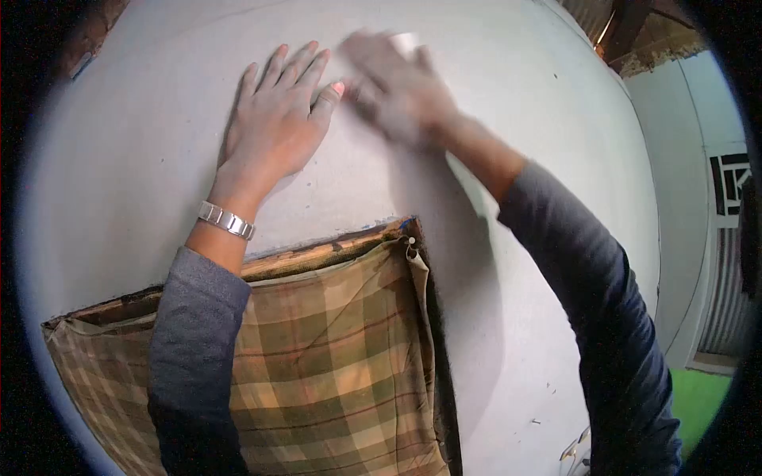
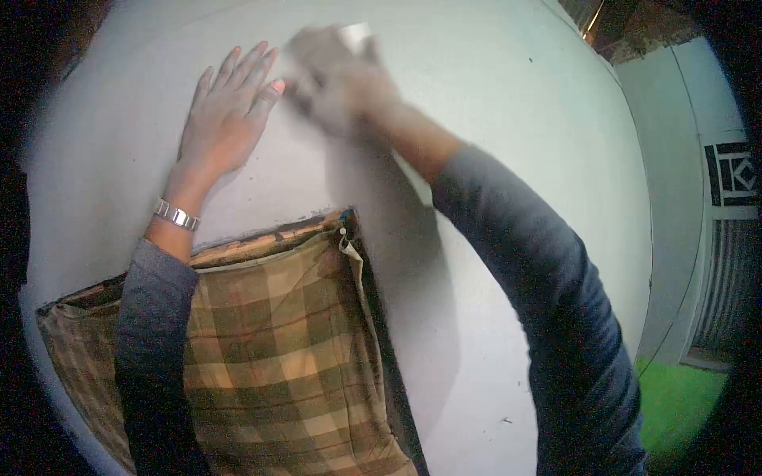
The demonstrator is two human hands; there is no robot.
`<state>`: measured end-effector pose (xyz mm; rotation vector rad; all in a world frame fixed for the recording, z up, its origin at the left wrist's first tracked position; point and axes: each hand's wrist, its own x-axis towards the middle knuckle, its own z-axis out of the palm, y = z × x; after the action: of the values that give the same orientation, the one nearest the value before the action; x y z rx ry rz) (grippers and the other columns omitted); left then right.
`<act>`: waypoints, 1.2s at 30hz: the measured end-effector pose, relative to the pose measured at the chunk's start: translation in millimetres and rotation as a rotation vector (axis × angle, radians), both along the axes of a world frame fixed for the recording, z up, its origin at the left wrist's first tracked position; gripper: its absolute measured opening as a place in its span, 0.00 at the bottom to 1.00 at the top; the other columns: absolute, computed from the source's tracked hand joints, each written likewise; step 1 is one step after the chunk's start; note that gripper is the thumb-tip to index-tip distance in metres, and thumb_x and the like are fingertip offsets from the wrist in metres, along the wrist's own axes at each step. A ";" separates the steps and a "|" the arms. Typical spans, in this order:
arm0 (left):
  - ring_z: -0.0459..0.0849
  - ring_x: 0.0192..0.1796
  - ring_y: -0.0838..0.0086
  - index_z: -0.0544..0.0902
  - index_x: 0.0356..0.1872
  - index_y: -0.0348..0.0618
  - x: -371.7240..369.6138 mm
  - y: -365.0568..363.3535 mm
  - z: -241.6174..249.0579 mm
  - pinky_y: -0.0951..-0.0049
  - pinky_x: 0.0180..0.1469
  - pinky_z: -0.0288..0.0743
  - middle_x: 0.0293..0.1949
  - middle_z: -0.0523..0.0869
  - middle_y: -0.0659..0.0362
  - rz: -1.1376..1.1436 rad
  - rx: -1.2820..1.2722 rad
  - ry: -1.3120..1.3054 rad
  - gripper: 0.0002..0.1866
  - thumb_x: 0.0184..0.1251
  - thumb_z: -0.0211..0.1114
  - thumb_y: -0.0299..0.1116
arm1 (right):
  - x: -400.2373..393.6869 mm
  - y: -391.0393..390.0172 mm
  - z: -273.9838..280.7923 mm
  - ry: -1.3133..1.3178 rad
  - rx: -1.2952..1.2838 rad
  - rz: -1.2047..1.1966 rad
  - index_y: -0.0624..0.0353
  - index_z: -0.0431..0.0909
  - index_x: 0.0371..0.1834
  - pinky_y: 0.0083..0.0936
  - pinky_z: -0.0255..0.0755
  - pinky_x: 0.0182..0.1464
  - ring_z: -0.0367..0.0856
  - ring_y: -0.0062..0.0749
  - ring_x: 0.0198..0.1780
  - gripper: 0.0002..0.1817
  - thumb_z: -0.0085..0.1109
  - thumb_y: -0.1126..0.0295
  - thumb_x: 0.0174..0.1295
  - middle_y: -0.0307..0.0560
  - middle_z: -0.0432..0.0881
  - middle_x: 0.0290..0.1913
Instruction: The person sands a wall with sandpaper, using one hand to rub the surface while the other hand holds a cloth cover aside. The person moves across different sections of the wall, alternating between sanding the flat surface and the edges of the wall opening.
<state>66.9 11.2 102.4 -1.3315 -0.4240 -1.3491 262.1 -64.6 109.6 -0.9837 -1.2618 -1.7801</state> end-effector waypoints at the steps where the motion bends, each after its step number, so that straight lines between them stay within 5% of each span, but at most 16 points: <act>1: 0.52 0.85 0.63 0.62 0.81 0.55 -1.3 -1.3 1.3 0.53 0.85 0.42 0.83 0.60 0.63 -0.015 -0.017 0.001 0.32 0.84 0.38 0.56 | -4.2 2.0 -16.7 -0.228 -0.083 0.093 0.47 0.57 0.84 0.62 0.37 0.82 0.52 0.42 0.85 0.39 0.32 0.36 0.77 0.47 0.58 0.84; 3: 0.52 0.85 0.64 0.62 0.81 0.54 -6.6 -6.0 1.9 0.53 0.85 0.42 0.83 0.60 0.62 -0.068 -0.042 0.013 0.33 0.84 0.37 0.58 | 8.2 -11.9 0.3 -0.199 -0.157 0.042 0.43 0.56 0.84 0.61 0.37 0.82 0.51 0.39 0.85 0.36 0.38 0.41 0.78 0.43 0.58 0.84; 7: 0.53 0.85 0.66 0.62 0.81 0.51 2.1 1.6 1.6 0.54 0.85 0.43 0.83 0.61 0.62 -0.054 -0.012 0.007 0.36 0.84 0.35 0.61 | 40.0 -19.6 38.4 0.365 0.047 0.089 0.43 0.60 0.83 0.63 0.41 0.81 0.54 0.40 0.84 0.34 0.34 0.42 0.79 0.41 0.60 0.84; 9: 0.53 0.85 0.65 0.62 0.81 0.51 1.4 -1.8 -0.9 0.54 0.85 0.43 0.82 0.61 0.61 -0.060 -0.026 0.001 0.36 0.83 0.35 0.61 | -1.2 -42.5 14.2 0.471 -0.108 0.118 0.58 0.47 0.85 0.51 0.33 0.86 0.40 0.46 0.87 0.38 0.23 0.45 0.80 0.54 0.47 0.86; 12: 0.54 0.84 0.64 0.62 0.81 0.48 1.5 -4.8 -1.2 0.54 0.84 0.43 0.82 0.62 0.61 -0.058 -0.020 -0.004 0.38 0.83 0.35 0.62 | -8.3 -50.4 8.7 -0.004 -0.368 0.012 0.54 0.47 0.86 0.50 0.31 0.86 0.39 0.44 0.87 0.40 0.24 0.41 0.80 0.52 0.46 0.87; 16: 0.55 0.84 0.63 0.63 0.80 0.45 5.4 -6.0 -2.3 0.54 0.84 0.44 0.81 0.63 0.60 -0.072 -0.019 -0.008 0.40 0.82 0.35 0.64 | 9.2 -34.3 73.6 0.495 -0.168 0.147 0.58 0.48 0.85 0.50 0.32 0.86 0.41 0.45 0.87 0.40 0.27 0.42 0.79 0.52 0.47 0.87; 19: 0.55 0.84 0.60 0.64 0.80 0.42 4.8 -7.6 -2.8 0.55 0.84 0.45 0.81 0.64 0.57 -0.095 -0.031 0.036 0.40 0.82 0.36 0.64 | -22.2 -29.3 62.1 0.421 -0.183 0.133 0.60 0.51 0.84 0.49 0.33 0.86 0.43 0.47 0.87 0.39 0.29 0.42 0.80 0.54 0.49 0.86; 21: 0.54 0.84 0.59 0.64 0.79 0.40 2.2 -5.5 -0.9 0.55 0.84 0.45 0.81 0.63 0.55 -0.110 -0.012 0.031 0.41 0.82 0.36 0.64 | -26.0 -3.6 50.7 -0.110 -0.192 0.185 0.57 0.58 0.82 0.49 0.39 0.85 0.49 0.48 0.85 0.35 0.38 0.49 0.77 0.55 0.57 0.83; 24: 0.53 0.84 0.58 0.64 0.78 0.36 6.9 -6.4 -6.7 0.55 0.83 0.45 0.81 0.62 0.51 -0.116 0.022 0.027 0.42 0.82 0.37 0.64 | -1.2 -18.2 94.3 0.241 -0.232 0.332 0.52 0.63 0.80 0.49 0.43 0.84 0.52 0.49 0.84 0.32 0.39 0.52 0.76 0.52 0.59 0.83; 25: 0.53 0.84 0.58 0.64 0.78 0.34 6.6 -9.8 -5.3 0.54 0.83 0.45 0.81 0.61 0.50 -0.112 0.057 0.006 0.43 0.82 0.37 0.65 | 4.3 -39.5 94.1 0.320 -0.164 -0.026 0.55 0.62 0.80 0.52 0.43 0.83 0.55 0.52 0.83 0.32 0.39 0.52 0.76 0.53 0.59 0.83; 27: 0.53 0.84 0.58 0.63 0.79 0.34 8.1 -14.1 -4.8 0.55 0.83 0.45 0.82 0.61 0.50 -0.094 0.022 0.004 0.43 0.82 0.38 0.65 | 7.8 -13.3 112.8 0.492 0.114 0.212 0.57 0.62 0.79 0.55 0.45 0.83 0.55 0.53 0.82 0.33 0.38 0.52 0.77 0.54 0.58 0.83; 29: 0.52 0.85 0.59 0.62 0.79 0.34 8.3 -12.2 -5.7 0.55 0.83 0.45 0.82 0.61 0.51 -0.092 -0.025 0.001 0.44 0.81 0.38 0.65 | -20.0 -27.6 87.4 0.390 -0.191 0.166 0.58 0.60 0.80 0.56 0.44 0.83 0.52 0.52 0.84 0.34 0.33 0.51 0.78 0.55 0.55 0.84; 30: 0.51 0.85 0.59 0.60 0.80 0.36 2.4 -8.2 -2.5 0.54 0.84 0.44 0.82 0.60 0.51 -0.090 -0.031 -0.013 0.43 0.82 0.37 0.65 | -22.1 18.1 94.9 0.055 -0.063 -0.046 0.57 0.58 0.82 0.54 0.39 0.84 0.49 0.50 0.85 0.35 0.32 0.51 0.77 0.52 0.55 0.84; 31: 0.51 0.85 0.59 0.57 0.82 0.38 1.5 -4.4 -1.8 0.54 0.84 0.43 0.83 0.59 0.51 -0.081 -0.043 -0.020 0.43 0.82 0.35 0.65 | -29.8 2.8 66.3 -0.139 -0.211 0.139 0.57 0.58 0.82 0.53 0.41 0.84 0.49 0.46 0.85 0.35 0.32 0.50 0.76 0.51 0.57 0.84; 35: 0.49 0.86 0.60 0.55 0.82 0.38 5.7 -13.2 4.2 0.54 0.84 0.41 0.83 0.57 0.51 -0.024 -0.096 -0.021 0.45 0.81 0.32 0.67 | -0.3 -33.8 103.2 0.377 -0.161 0.011 0.57 0.58 0.82 0.56 0.42 0.83 0.47 0.48 0.86 0.34 0.32 0.54 0.76 0.49 0.53 0.85; 36: 0.49 0.85 0.60 0.56 0.82 0.36 4.7 -11.6 4.4 0.54 0.84 0.40 0.83 0.58 0.51 -0.057 -0.091 0.003 0.45 0.81 0.32 0.67 | 17.9 -10.8 120.5 0.343 0.024 -0.032 0.51 0.61 0.81 0.59 0.44 0.81 0.52 0.43 0.84 0.32 0.33 0.51 0.78 0.44 0.58 0.84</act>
<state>71.6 -0.4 106.8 -1.4298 -0.4528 -1.3880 280.0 -75.3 230.1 -1.2398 -1.0118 -1.5630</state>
